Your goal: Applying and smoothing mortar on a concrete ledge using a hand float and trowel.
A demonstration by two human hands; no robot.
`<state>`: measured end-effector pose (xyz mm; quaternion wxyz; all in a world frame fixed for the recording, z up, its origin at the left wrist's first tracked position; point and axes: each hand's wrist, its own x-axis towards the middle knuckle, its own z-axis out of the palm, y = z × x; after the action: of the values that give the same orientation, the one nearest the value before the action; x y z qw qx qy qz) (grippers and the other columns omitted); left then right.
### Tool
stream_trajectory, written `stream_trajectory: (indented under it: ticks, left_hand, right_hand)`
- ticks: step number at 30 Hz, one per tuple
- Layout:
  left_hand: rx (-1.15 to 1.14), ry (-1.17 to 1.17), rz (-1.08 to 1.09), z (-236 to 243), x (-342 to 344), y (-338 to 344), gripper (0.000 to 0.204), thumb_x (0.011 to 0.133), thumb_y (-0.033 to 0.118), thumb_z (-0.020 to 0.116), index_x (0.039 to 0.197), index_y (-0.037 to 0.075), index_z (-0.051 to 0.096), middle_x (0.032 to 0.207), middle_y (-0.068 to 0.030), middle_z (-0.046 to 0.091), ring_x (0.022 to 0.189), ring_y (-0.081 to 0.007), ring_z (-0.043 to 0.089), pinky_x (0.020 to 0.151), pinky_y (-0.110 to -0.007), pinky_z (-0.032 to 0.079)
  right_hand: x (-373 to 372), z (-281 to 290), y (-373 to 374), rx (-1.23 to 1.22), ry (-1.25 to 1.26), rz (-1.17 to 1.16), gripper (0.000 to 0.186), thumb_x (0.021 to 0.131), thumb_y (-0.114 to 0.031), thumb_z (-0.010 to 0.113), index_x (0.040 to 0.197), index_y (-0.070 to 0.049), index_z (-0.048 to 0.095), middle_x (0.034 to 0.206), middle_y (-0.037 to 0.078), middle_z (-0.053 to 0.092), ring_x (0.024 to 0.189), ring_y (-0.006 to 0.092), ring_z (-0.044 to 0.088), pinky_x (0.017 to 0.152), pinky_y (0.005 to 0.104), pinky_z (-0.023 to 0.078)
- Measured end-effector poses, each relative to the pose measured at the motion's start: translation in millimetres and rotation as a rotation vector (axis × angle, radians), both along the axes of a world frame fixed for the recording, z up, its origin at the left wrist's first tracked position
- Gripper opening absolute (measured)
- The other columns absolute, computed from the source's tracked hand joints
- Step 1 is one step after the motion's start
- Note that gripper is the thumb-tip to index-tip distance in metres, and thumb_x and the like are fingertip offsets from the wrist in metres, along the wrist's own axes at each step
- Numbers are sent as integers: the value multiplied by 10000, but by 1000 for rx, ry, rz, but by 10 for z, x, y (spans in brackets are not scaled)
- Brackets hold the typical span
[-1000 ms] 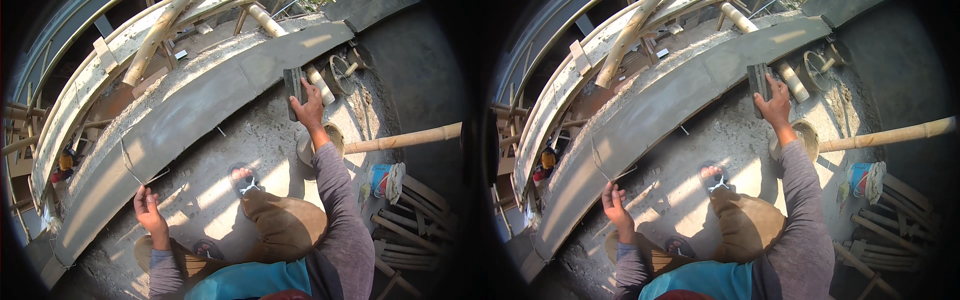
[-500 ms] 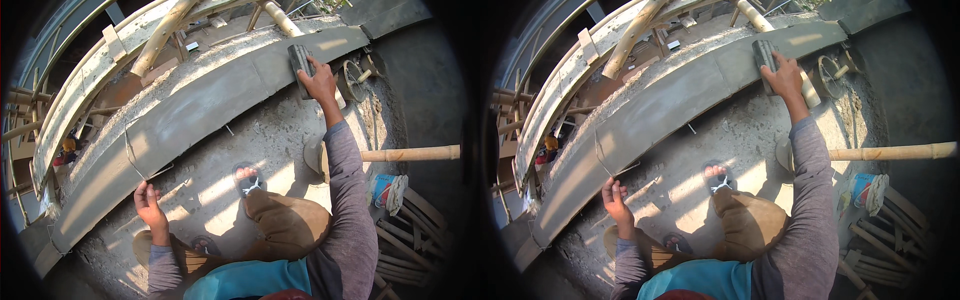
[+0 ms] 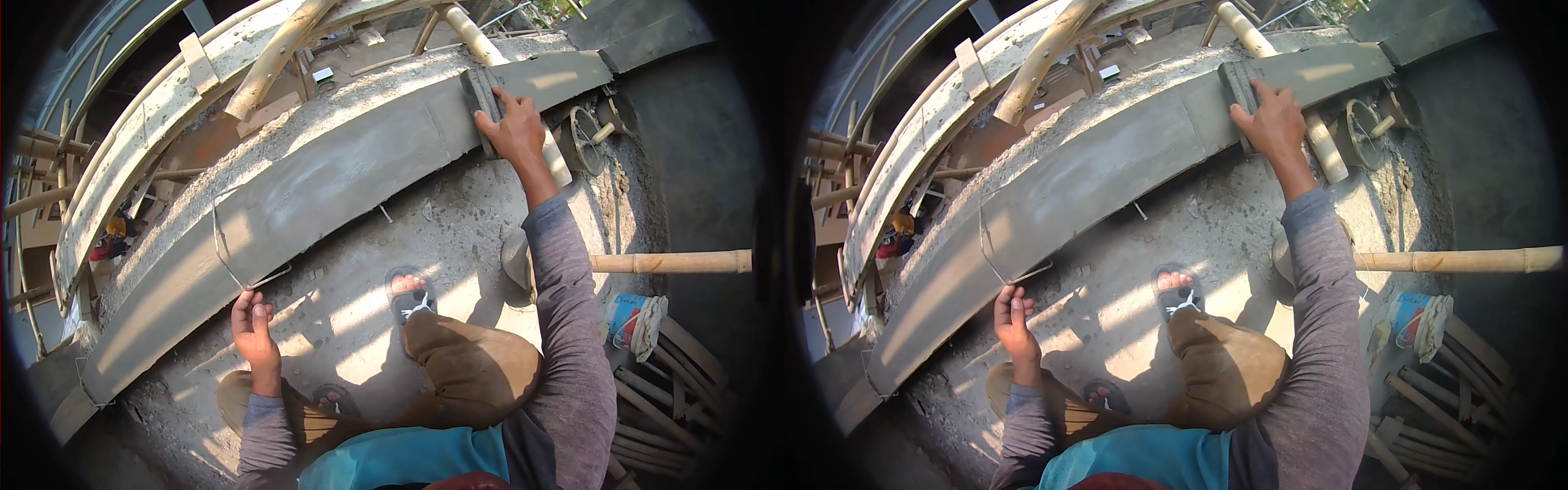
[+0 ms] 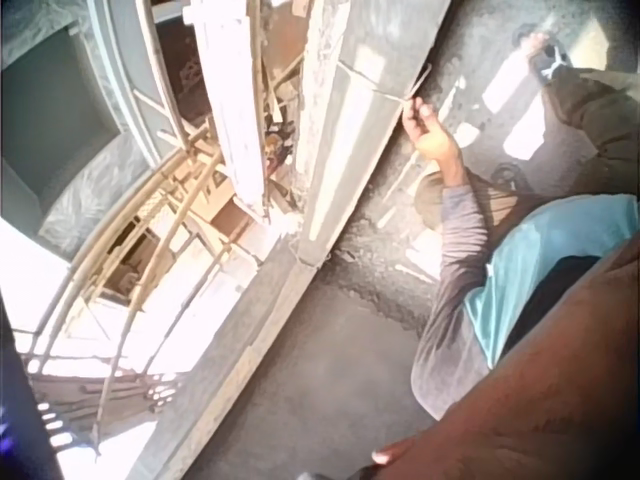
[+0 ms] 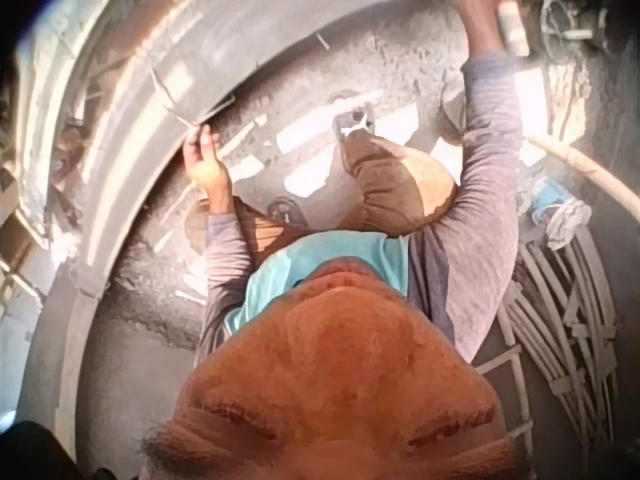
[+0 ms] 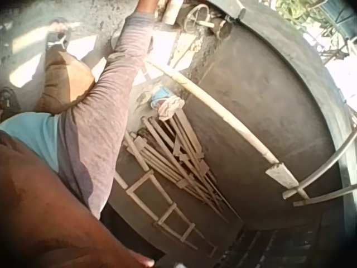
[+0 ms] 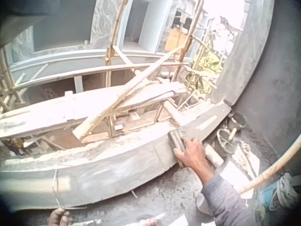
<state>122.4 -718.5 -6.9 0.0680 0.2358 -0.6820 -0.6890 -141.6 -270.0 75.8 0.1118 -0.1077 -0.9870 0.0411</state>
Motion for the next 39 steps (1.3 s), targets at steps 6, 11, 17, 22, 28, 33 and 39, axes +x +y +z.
stream_trajectory:
  ticks: [6,11,17,22,28,33,39]
  left_hand:
    - [-60,84,0,-102,-26,32,393,1008,200,586,1332,-21,558,1187,-116,636,895,-123,610,802,-271,497]
    - [-62,146,-184,-20,8,-33,477,936,130,640,1375,-31,546,1311,-120,543,943,-126,585,842,-273,501]
    - [-319,116,-385,208,-123,138,715,841,273,756,1469,52,496,1148,-113,612,885,-153,592,805,-298,514]
    - [-413,94,-504,277,-286,440,814,803,312,803,1496,61,459,1116,-118,627,843,-189,603,776,-332,524]
    - [-552,50,-628,203,-398,708,847,793,264,814,1517,60,423,1055,-107,623,746,-185,543,698,-330,506]
    - [-546,39,-696,82,-325,718,721,801,219,829,1435,43,533,1006,-82,605,737,-146,518,698,-297,494]
    - [-579,260,-586,-3,-269,633,520,860,138,773,1334,3,605,998,-94,613,804,-162,576,731,-303,510]
  right_hand:
    - [-266,-26,-358,38,-63,191,642,772,-482,730,1352,-233,611,1200,191,590,1107,392,607,928,475,519]
    - [-402,90,84,193,-144,-230,643,795,-452,721,1380,-221,586,1224,192,600,1136,385,611,953,466,510]
    - [180,156,-407,-229,34,55,670,812,-458,710,1412,-197,563,1243,216,613,1137,350,623,952,431,501]
    - [617,115,330,-1411,-21,191,642,940,-363,583,1454,2,460,1293,151,622,1055,285,656,946,378,525]
    - [1850,82,1339,-2027,121,-16,523,920,-409,586,1281,-31,586,1190,147,671,1031,284,678,913,417,570]
    - [2342,212,1235,-1407,8,-460,614,868,-352,666,1349,10,547,1133,104,677,1074,201,636,909,333,516]
    - [2669,-145,1773,-275,-732,-656,786,625,-430,784,1307,-64,642,1252,229,667,1169,342,645,1006,408,487]
